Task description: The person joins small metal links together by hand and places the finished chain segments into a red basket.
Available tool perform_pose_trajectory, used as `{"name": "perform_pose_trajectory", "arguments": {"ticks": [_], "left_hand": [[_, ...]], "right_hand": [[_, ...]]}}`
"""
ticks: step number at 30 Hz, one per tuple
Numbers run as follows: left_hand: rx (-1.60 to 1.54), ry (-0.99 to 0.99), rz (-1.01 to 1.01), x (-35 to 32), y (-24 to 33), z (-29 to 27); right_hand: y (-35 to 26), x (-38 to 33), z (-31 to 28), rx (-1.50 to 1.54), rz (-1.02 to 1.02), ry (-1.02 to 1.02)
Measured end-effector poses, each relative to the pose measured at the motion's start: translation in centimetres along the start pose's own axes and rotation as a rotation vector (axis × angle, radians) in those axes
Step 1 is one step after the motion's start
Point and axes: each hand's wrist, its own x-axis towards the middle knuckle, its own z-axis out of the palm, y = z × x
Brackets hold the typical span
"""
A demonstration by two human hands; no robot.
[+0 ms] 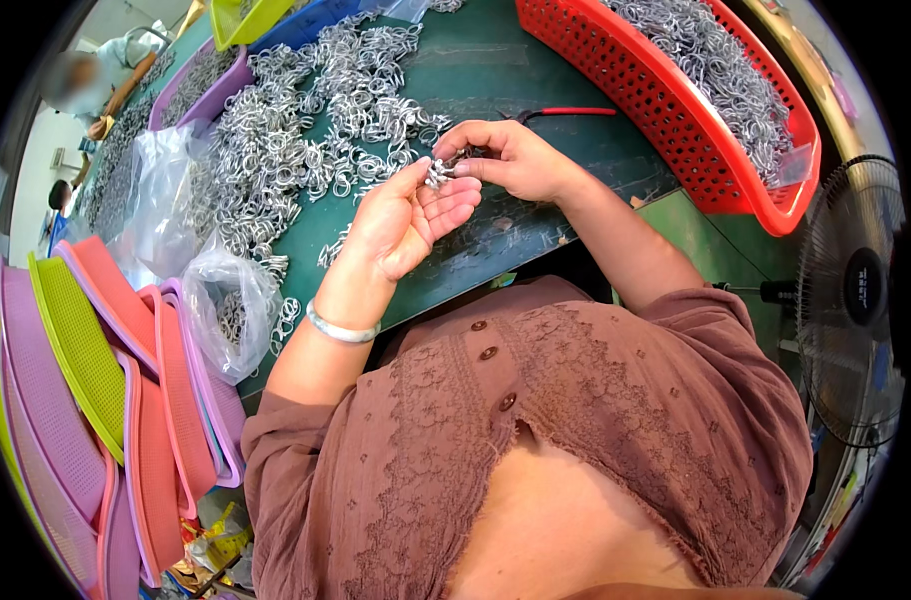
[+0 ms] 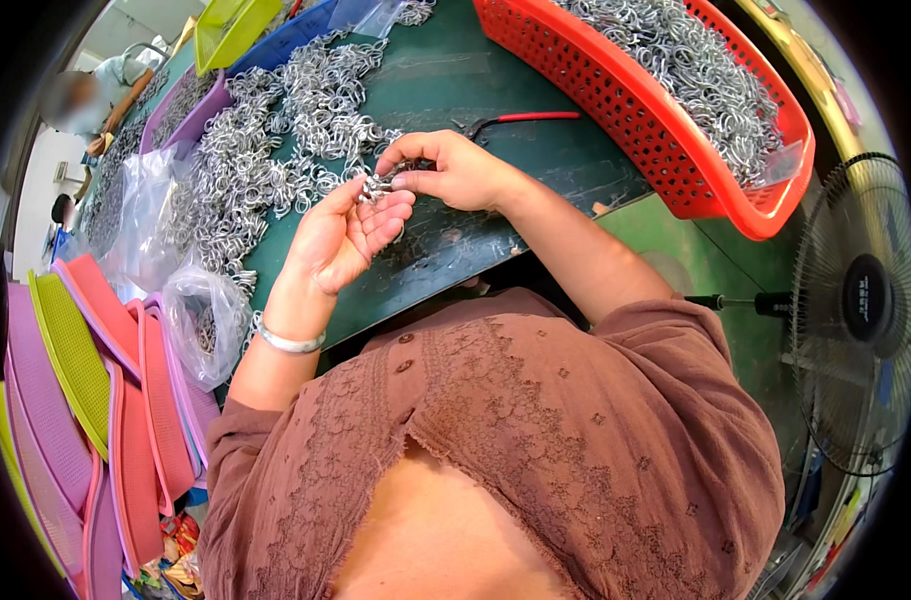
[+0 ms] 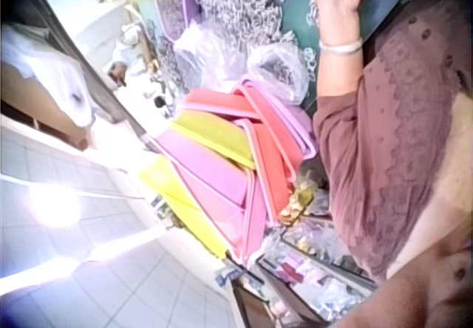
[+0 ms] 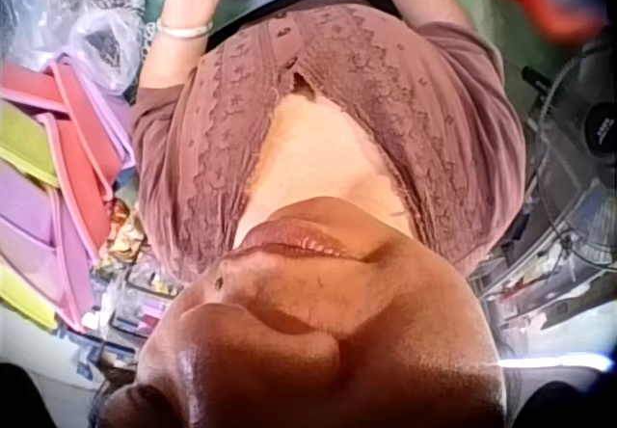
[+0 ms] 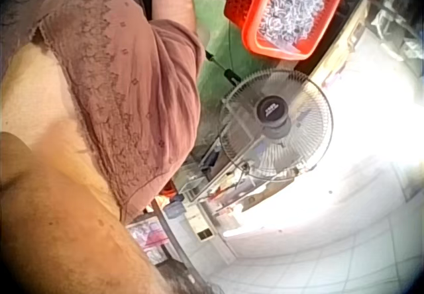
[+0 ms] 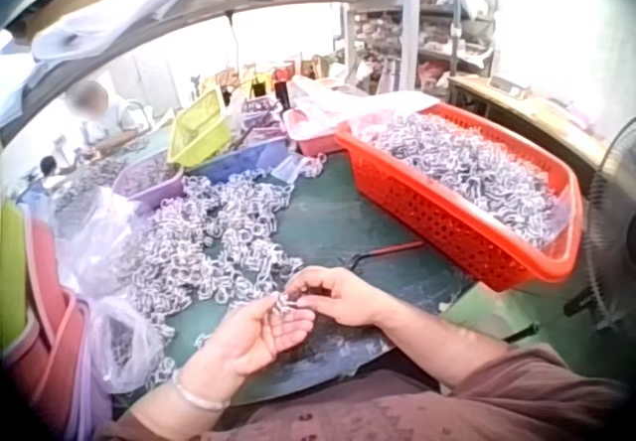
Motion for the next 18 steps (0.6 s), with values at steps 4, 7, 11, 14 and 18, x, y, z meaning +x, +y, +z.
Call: {"name": "perform_pose_trajectory", "arguments": {"ticks": [4, 7, 11, 14, 18], "left_hand": [[0.222, -0.010, 0.095, -0.7, 0.0, 0.5], [0.262, -0.085, 0.166, -1.0, -0.4, 0.5], [0.251, -0.088, 0.241, -1.1, -0.8, 0.5], [0.291, -0.065, 0.309, -0.8, -1.2, 0.2], [0.386, -0.042, 0.406, -0.5, -1.6, -0.6]], "right_hand": [[-0.6, -0.2, 0.2, 0.167, -0.039, 0.090], [-1.1, -0.4, 0.2, 0.266, -0.088, 0.135], [-1.3, -0.6, 0.6, 0.303, -0.137, 0.144], [-1.4, -0.9, 0.6, 0.291, -0.135, 0.141], [-1.7, -1.1, 0.6, 0.235, -0.107, 0.129]]}}
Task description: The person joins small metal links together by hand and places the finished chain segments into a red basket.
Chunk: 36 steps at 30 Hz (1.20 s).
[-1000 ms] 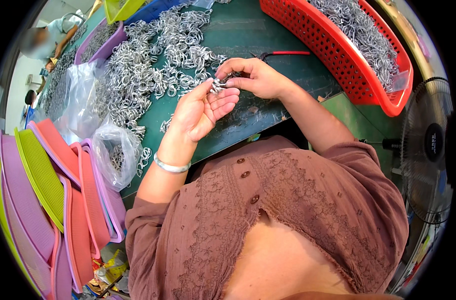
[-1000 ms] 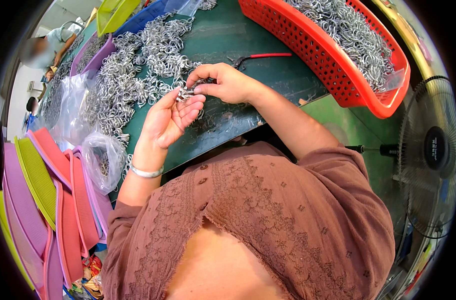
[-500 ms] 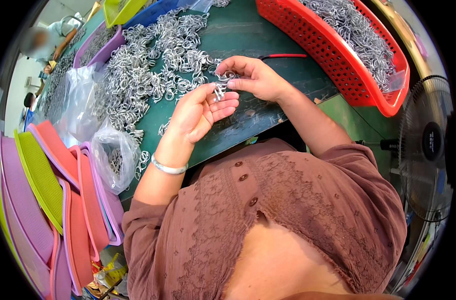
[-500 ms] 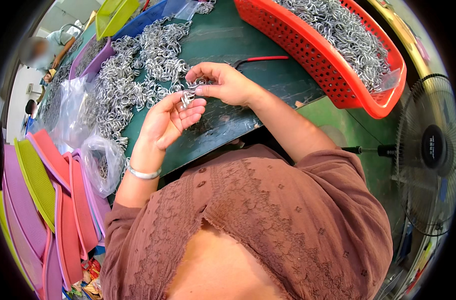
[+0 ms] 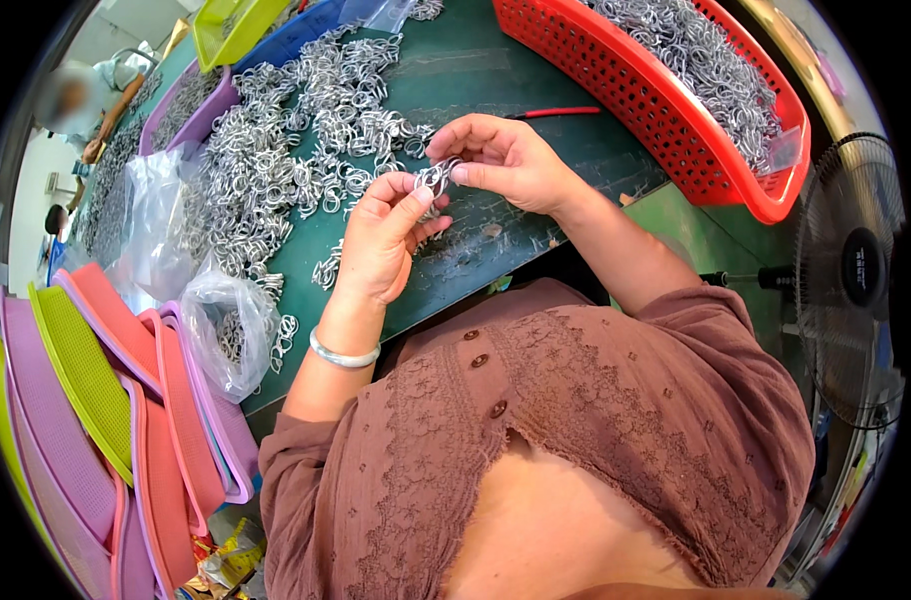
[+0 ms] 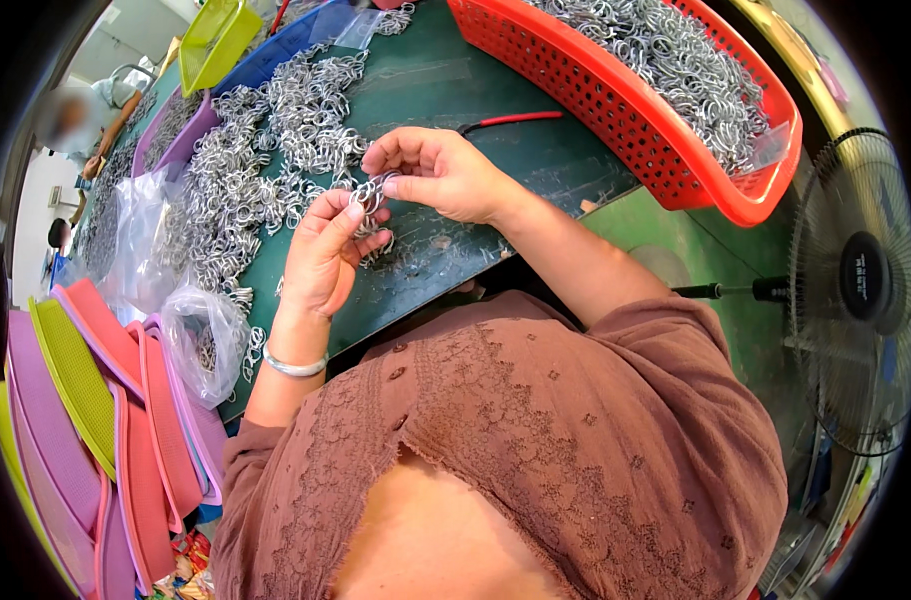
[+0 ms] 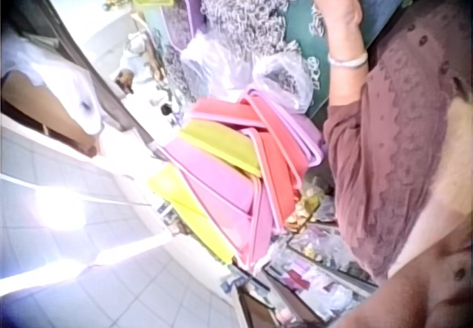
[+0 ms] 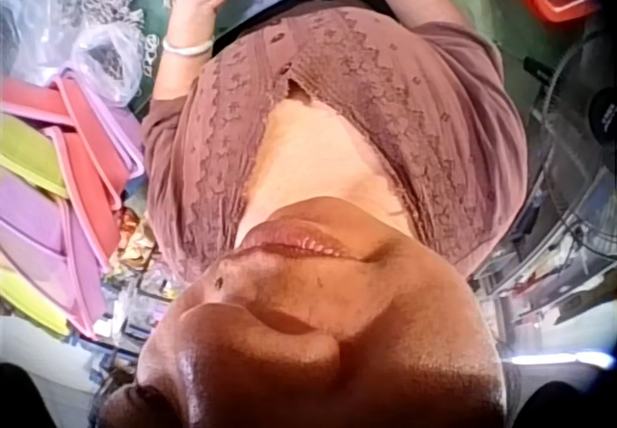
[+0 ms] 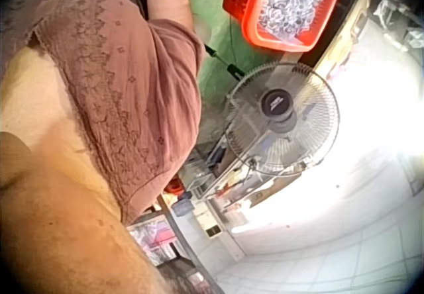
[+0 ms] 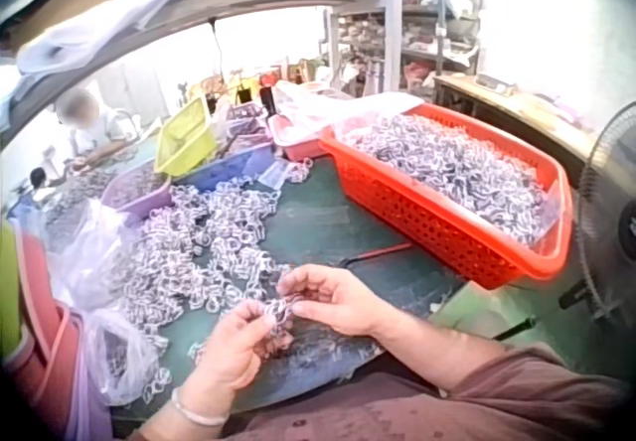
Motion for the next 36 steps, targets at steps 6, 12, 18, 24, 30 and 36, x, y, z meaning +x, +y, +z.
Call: {"name": "perform_pose_trajectory", "arguments": {"ticks": [6, 12, 18, 24, 30, 36], "left_hand": [[0.130, 0.038, 0.071, -0.3, 0.0, 0.3], [0.222, -0.012, 0.156, -0.4, -0.2, 0.0], [0.262, 0.022, 0.153, -0.4, 0.2, 0.6], [0.359, 0.048, 0.133, -0.3, 0.1, -0.2], [0.361, 0.071, 0.038, -0.4, 0.6, 0.3], [0.178, 0.034, -0.035, -0.2, 0.7, 0.0]], "right_hand": [[-1.4, 0.7, -0.6, -0.487, -0.140, -0.064], [-3.3, 1.4, -0.2, -0.828, -0.229, -0.190], [-3.7, 2.5, -0.5, -0.914, -0.242, -0.324], [-3.9, 3.0, -0.3, -0.778, -0.097, -0.321], [-3.7, 2.4, 0.5, -0.697, 0.108, -0.133], [-3.2, 1.7, 1.4, -0.673, 0.110, -0.017]]}}
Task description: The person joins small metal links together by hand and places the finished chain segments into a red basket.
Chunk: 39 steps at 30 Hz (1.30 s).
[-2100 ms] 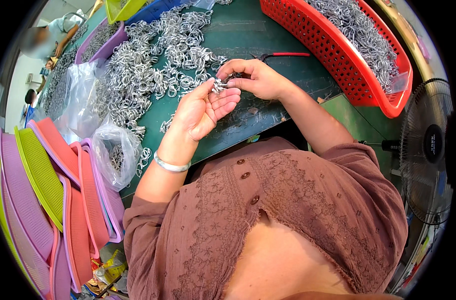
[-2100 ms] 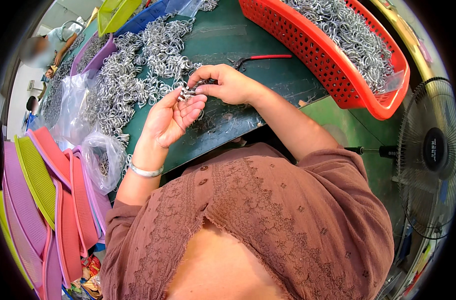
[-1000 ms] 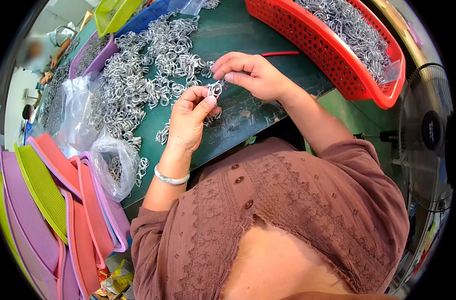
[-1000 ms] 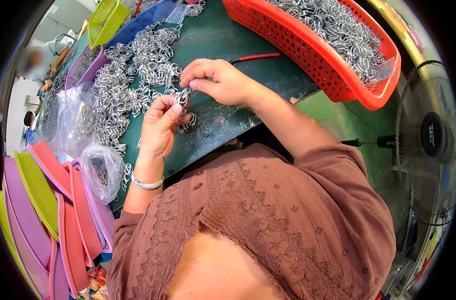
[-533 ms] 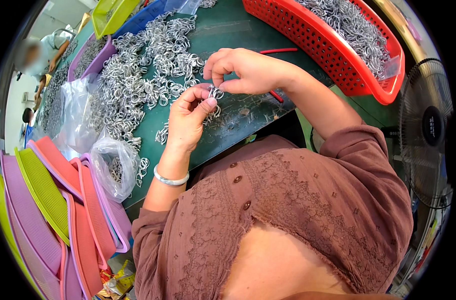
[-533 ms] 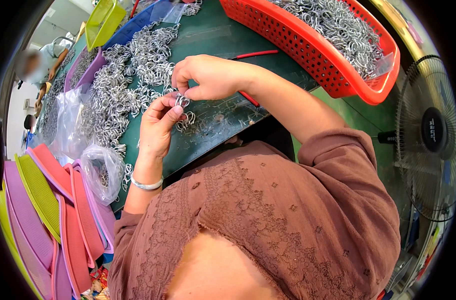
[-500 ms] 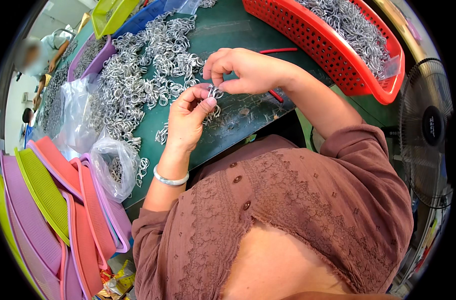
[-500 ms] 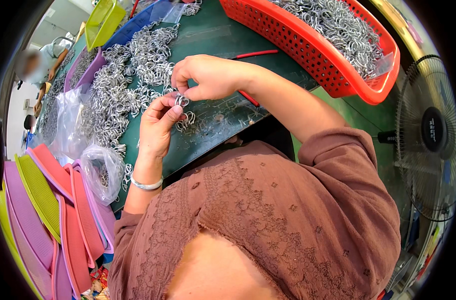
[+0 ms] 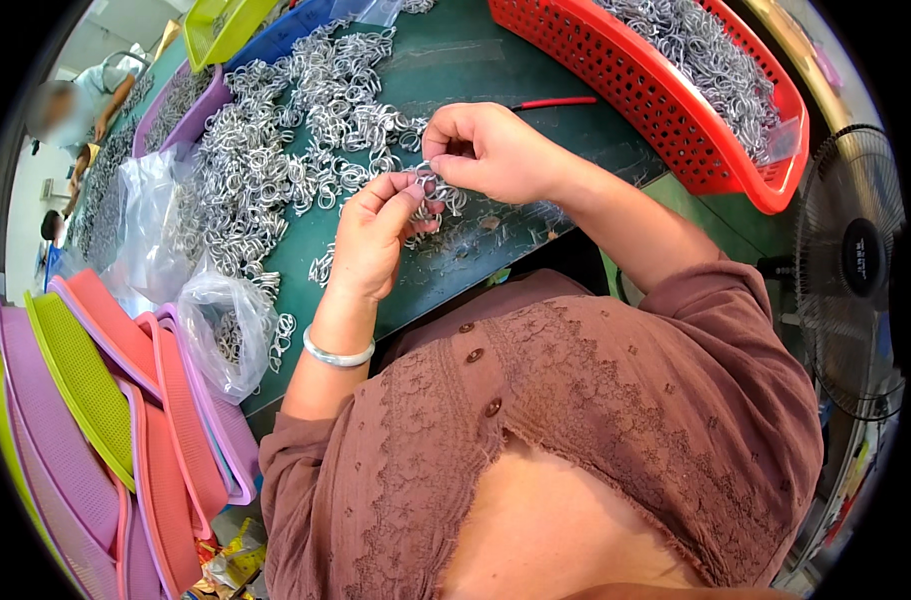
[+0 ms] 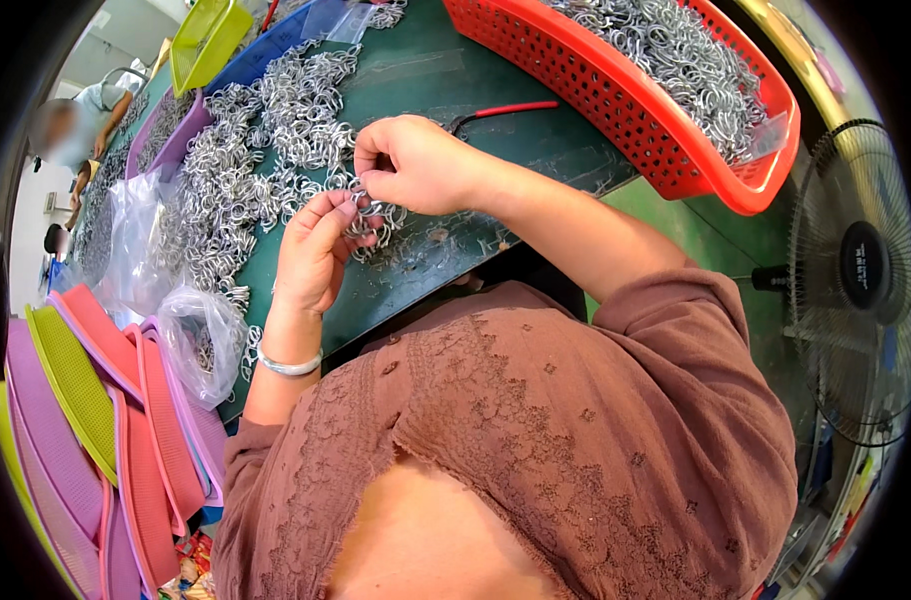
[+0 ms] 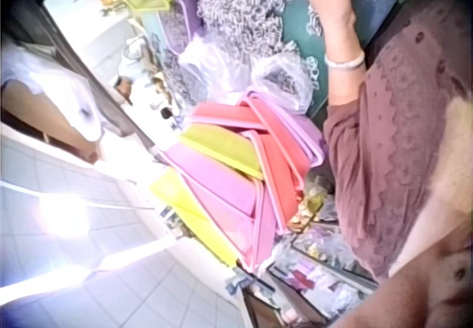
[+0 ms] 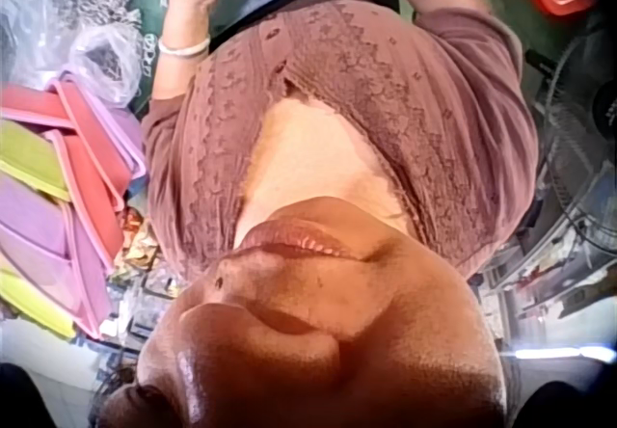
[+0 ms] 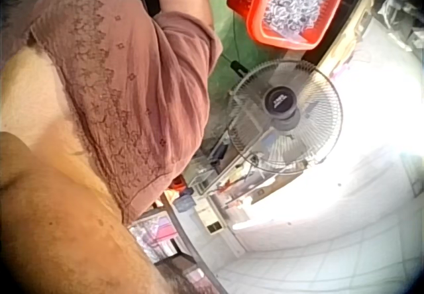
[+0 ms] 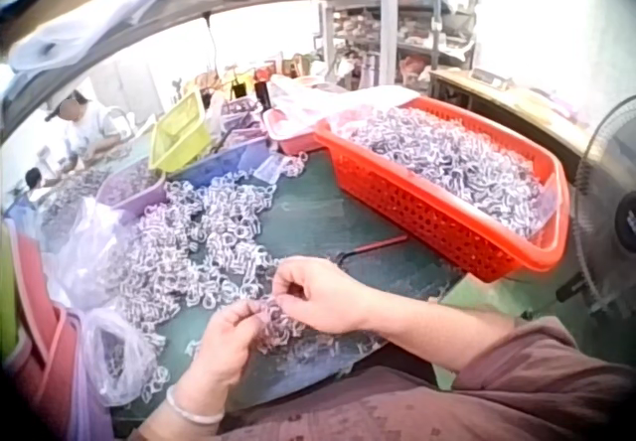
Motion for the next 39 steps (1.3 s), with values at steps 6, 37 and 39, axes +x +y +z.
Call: {"name": "perform_pose_trajectory", "arguments": {"ticks": [6, 37, 39], "left_hand": [[-0.128, -0.036, -0.057, 0.0, 0.1, 0.0], [-0.323, -0.043, 0.032, -0.9, 0.5, -1.3], [-0.306, -0.048, 0.060, -0.8, -0.1, -2.0]], "right_hand": [[0.4, -0.5, 0.9, -0.004, -0.129, 0.079], [-1.9, 0.8, 3.2, -0.040, -0.220, 0.188], [-1.9, 1.3, 3.3, -0.062, -0.264, 0.179]]}}
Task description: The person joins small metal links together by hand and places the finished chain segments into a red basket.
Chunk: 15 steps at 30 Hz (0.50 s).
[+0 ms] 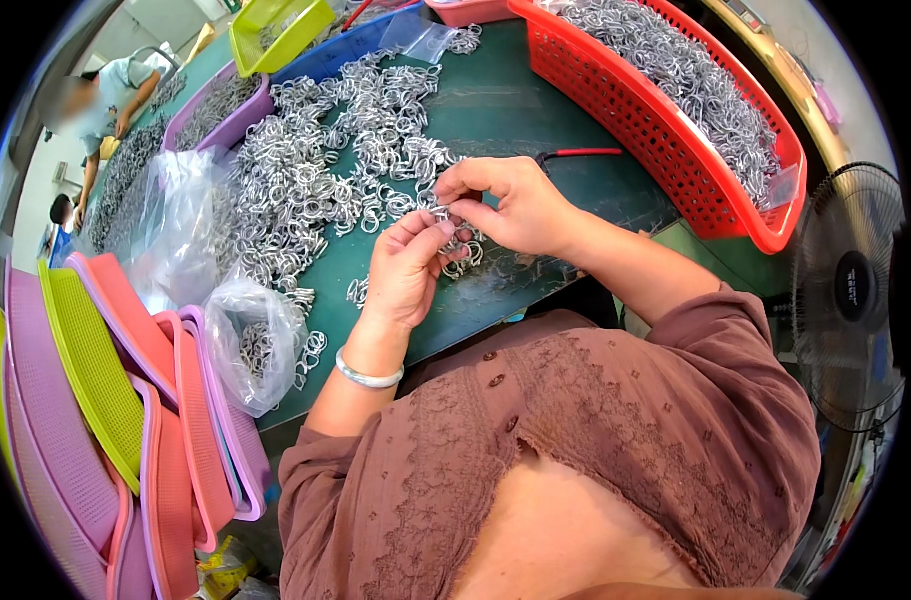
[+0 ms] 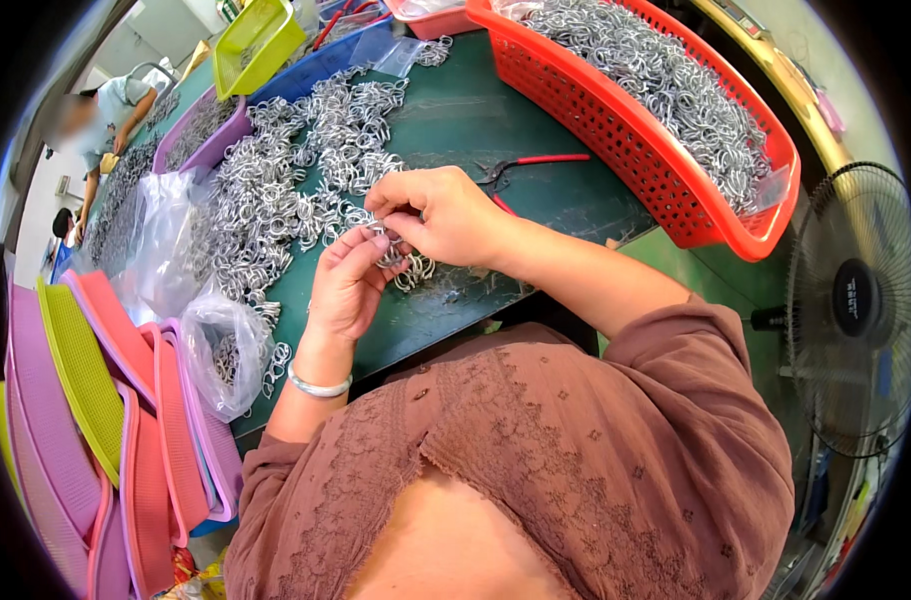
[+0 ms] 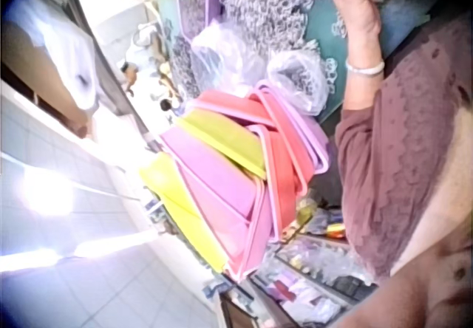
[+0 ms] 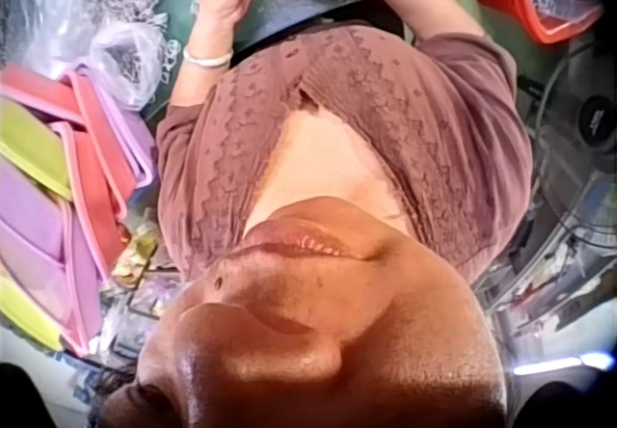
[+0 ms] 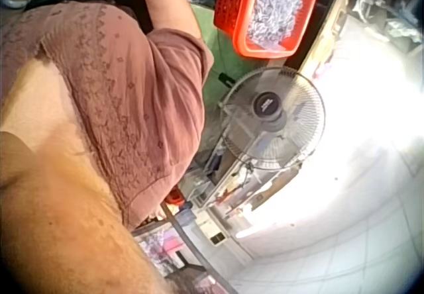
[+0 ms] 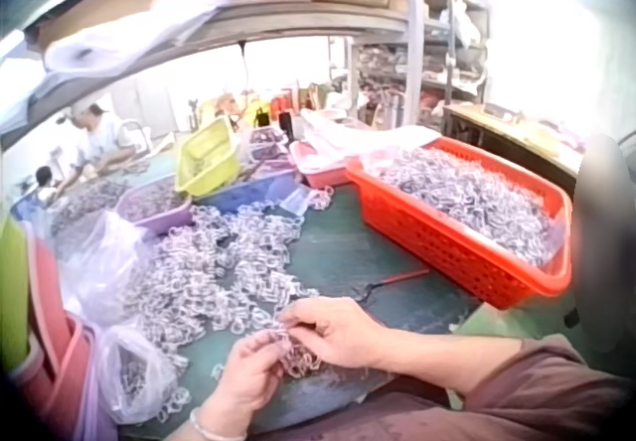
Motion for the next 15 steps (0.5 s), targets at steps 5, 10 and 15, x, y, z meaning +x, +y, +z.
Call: {"name": "perform_pose_trajectory", "arguments": {"ticks": [5, 10, 15], "left_hand": [[-0.002, 0.055, -0.008, -0.1, 0.5, 0.0], [-0.025, 0.067, -0.011, -0.1, 1.0, -0.1], [-0.111, 0.069, 0.013, 0.0, 1.1, 0.1]], "right_hand": [[-0.7, 1.4, -0.3, -0.421, -0.387, -0.167], [-0.4, 1.4, 0.4, -0.293, -0.255, -0.013], [0.2, 0.7, 2.0, -0.243, -0.368, 0.224]]}}
